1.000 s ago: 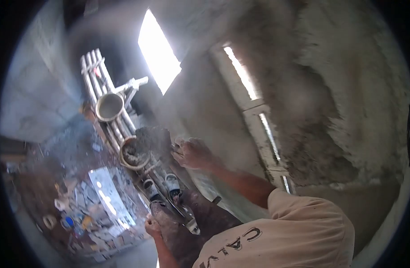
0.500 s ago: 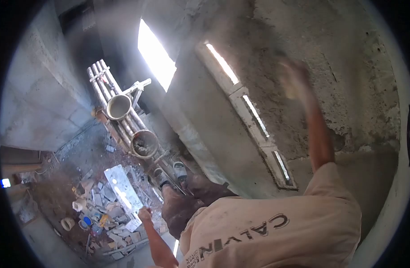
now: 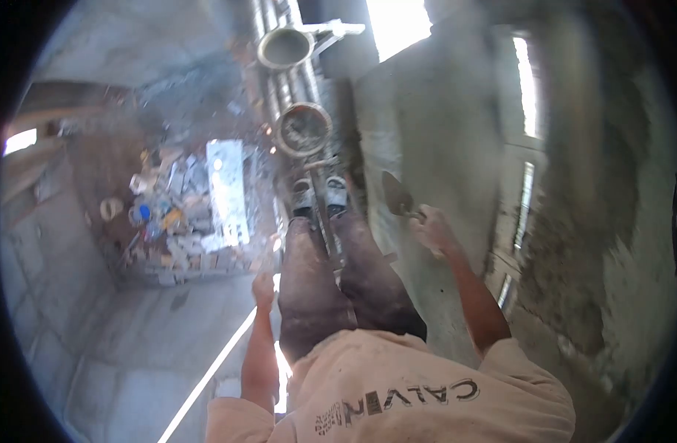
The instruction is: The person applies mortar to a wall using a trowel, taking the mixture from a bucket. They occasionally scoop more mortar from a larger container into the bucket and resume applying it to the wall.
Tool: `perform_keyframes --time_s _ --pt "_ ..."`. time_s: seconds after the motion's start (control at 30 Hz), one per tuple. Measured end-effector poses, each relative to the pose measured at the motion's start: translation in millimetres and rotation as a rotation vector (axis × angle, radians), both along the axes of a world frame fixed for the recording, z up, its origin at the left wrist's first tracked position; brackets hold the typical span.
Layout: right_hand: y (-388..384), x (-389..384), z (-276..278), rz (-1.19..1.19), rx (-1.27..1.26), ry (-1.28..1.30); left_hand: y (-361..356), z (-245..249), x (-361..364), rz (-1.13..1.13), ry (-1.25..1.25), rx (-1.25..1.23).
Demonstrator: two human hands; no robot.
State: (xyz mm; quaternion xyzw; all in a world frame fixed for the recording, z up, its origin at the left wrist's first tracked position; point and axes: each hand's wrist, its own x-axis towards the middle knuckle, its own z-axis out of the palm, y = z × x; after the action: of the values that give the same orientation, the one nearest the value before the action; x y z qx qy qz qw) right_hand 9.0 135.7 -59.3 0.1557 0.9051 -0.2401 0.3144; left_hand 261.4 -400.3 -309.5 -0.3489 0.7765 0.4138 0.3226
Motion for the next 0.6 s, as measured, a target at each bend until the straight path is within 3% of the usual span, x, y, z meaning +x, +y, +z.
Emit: perform_keyframes --time_s 0.03,0.1,0.17,0.27,0.4,0.43,0.6 --pt "-27.4 -7.3 -49.2 -0.026 -0.045 -0.097 36.8 18.3 -37.4 0.013 0.124 -0.054" --pt "-65.6 -34.6 -153.7 0.153 0.018 -0.18 90.6 31.5 -91.3 0.022 0.012 -0.042" --pt "-83.1 -32.5 -287.9 0.286 0.159 0.025 137.1 50.8 -130.9 -0.006 -0.019 -0.122" --pt "-110.7 -101.2 -398.7 0.367 0.297 0.112 174.5 38.0 -163.9 -0.026 -0.065 -0.248" --pt "-135.2 -191.6 -510.1 0.39 0.252 0.059 181.8 -3.0 -131.9 -0.023 -0.115 -0.285" --pt "-150.2 -202.0 -530.6 0.381 0.204 0.012 182.9 -5.4 -131.7 0.121 -0.052 -0.312" --pt "-202.7 -205.1 -601.2 0.313 0.06 -0.067 183.1 -19.6 -139.0 0.066 -0.014 -0.424"
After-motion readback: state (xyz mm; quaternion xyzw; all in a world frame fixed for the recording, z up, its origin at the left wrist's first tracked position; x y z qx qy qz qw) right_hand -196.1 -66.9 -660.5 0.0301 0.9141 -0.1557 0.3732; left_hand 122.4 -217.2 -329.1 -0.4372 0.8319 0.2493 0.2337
